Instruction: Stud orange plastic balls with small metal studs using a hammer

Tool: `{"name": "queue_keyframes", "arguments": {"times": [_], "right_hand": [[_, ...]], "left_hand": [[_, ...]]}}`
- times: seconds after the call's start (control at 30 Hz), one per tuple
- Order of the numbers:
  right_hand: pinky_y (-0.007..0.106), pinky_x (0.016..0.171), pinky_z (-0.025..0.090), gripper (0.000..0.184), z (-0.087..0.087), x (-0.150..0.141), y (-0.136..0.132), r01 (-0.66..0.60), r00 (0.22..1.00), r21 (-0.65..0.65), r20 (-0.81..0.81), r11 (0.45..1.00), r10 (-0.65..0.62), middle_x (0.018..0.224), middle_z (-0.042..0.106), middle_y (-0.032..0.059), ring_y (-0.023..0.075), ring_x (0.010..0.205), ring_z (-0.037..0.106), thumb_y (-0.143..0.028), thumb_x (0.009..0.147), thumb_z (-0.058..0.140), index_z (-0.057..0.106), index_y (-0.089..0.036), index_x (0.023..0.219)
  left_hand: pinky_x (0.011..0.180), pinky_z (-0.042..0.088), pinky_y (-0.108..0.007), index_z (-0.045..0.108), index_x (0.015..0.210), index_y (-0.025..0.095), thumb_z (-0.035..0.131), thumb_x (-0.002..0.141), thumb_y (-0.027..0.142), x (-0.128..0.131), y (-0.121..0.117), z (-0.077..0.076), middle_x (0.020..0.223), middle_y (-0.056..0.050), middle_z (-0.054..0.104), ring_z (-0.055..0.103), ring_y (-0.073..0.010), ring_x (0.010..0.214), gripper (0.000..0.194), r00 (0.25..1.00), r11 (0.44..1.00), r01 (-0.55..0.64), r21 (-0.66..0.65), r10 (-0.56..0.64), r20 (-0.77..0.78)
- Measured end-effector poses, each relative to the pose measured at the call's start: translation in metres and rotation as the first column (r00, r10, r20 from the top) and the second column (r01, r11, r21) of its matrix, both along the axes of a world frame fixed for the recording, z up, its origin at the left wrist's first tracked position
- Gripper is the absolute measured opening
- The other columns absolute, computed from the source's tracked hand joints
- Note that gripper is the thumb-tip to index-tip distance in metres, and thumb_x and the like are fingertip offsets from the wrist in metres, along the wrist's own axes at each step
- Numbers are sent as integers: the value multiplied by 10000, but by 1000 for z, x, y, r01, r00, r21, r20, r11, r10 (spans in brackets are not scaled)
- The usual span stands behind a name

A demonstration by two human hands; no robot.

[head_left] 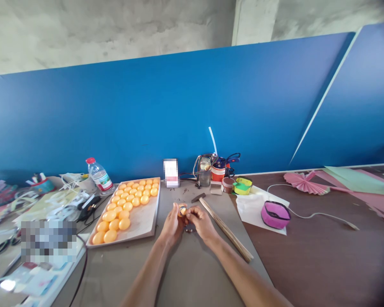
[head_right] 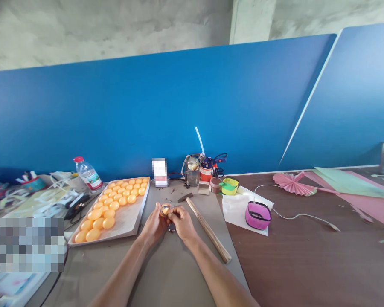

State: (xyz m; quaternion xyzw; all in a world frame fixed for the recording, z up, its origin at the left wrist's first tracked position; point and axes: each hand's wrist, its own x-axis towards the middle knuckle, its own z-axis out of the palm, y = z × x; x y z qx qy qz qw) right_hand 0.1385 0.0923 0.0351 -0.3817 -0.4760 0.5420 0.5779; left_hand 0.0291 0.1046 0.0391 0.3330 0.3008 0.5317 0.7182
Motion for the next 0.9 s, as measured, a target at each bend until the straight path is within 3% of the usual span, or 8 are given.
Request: {"name": "queue_keyframes", "arguments": {"times": [0.43,0.9], "right_hand": [[246,573,373,104,-4,-1,1,-11,1000,-26,-13,1000,10,553,532,-41,115,550,495,-275,675,574,527,-182,669],[239,542,359,129,-6,0,-1,-63,998,-65,-36,996,60,529,536,-49,113,521,477,-299,680,563,493,-193,697]], "left_hand": [[524,373,-234,573,862,116,507,765,529,2,1,-1,642,-17,571,501,-110,529,430,1000,1000,3,-8,-2,15],[438,330,-222,557,825,129,478,724,611,7,-3,-4,529,16,527,466,-108,443,498,985,995,-98,11,98,-144]]}}
